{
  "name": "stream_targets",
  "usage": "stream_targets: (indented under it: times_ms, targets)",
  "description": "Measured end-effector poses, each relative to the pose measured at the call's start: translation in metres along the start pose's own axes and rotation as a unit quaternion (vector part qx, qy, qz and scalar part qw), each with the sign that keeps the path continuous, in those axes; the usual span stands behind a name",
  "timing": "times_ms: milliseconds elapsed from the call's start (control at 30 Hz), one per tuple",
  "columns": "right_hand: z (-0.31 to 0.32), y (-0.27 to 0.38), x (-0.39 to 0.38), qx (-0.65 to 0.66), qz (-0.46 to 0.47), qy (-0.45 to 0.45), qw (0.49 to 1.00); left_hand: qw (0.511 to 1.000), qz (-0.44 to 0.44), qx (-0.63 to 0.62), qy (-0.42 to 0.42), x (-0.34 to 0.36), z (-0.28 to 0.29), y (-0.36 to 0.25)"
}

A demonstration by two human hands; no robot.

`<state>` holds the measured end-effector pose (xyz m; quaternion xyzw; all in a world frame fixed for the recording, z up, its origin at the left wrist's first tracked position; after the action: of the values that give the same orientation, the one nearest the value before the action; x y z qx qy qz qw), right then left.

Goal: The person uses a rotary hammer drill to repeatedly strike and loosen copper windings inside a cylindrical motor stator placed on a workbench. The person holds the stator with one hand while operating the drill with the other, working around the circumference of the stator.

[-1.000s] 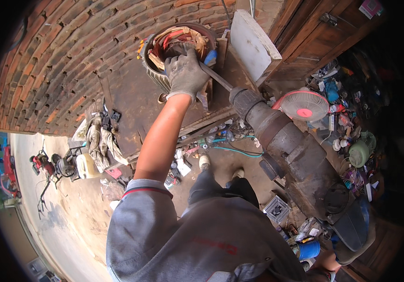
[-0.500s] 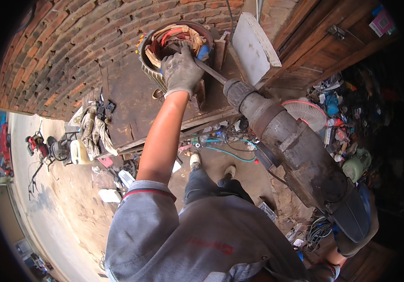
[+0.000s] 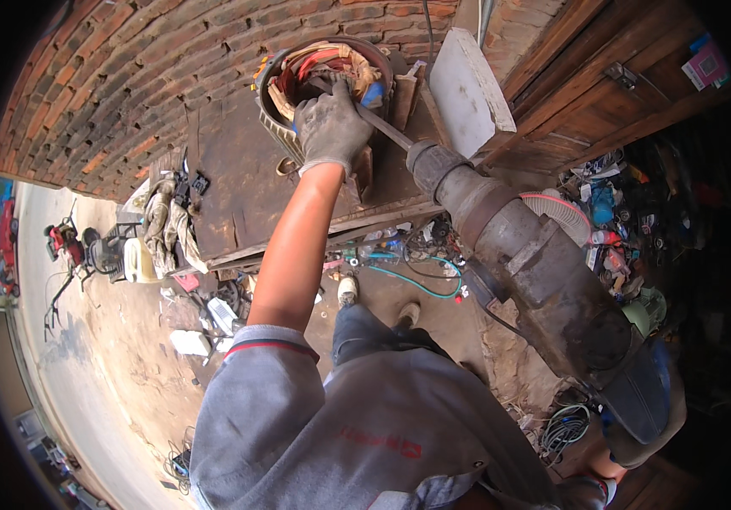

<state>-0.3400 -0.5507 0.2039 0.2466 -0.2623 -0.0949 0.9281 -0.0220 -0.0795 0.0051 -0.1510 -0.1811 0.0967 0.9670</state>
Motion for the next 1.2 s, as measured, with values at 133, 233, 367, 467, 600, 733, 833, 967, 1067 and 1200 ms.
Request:
stream_targets:
  times_ms: [133, 233, 367, 467, 600, 733, 833, 967, 1067, 1200]
  targets:
    - [0.009, -0.005, 0.028, 0.031, 0.014, 0.034, 0.999, 0.999, 0.016, -0.004, 0.047, 0.001, 0.003, -0.006]
    - [0.011, -0.011, 0.053, 0.045, 0.037, 0.066, 0.996, 0.999, 0.031, -0.012, 0.036, 0.004, 0.001, -0.010]
    - [-0.003, -0.018, 0.079, 0.054, 0.062, 0.113, 0.990, 0.999, 0.033, 0.012, 0.017, 0.005, -0.001, -0.016]
    - [-0.013, -0.024, 0.091, 0.059, 0.074, 0.138, 0.986, 0.999, 0.036, 0.018, 0.023, 0.005, -0.001, -0.017]
    - [-0.016, -0.031, 0.098, 0.055, 0.085, 0.150, 0.984, 0.999, 0.040, 0.026, 0.024, 0.004, -0.003, -0.013]
    - [-0.008, -0.044, 0.102, 0.047, 0.037, 0.121, 0.991, 0.999, 0.034, 0.013, 0.038, 0.007, -0.002, -0.021]
    - [-0.028, -0.018, 0.108, 0.122, 0.010, 0.161, 0.979, 0.996, 0.058, 0.027, 0.069, 0.007, -0.001, -0.021]
    - [-0.031, -0.019, 0.107, 0.068, 0.001, 0.177, 0.982, 0.996, 0.062, 0.030, 0.061, 0.005, -0.010, -0.023]
    - [-0.035, -0.024, 0.108, 0.031, 0.009, 0.187, 0.982, 0.997, 0.071, 0.006, -0.002, 0.004, -0.008, -0.030]
    - [-0.047, -0.011, 0.108, 0.028, 0.007, 0.190, 0.981, 0.994, 0.051, 0.025, -0.090, -0.002, -0.015, -0.027]
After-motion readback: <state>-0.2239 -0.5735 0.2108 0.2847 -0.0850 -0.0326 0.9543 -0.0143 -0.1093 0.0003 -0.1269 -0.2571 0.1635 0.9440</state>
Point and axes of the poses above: each hand's wrist, its own x-axis towards the middle knuckle, its own z-axis out of the back of the hand, y = z × x, the point moved 5 cm from there along x, towards the middle knuckle, and after that the axes turned 3 degrees about y, right-handed, at the moved point
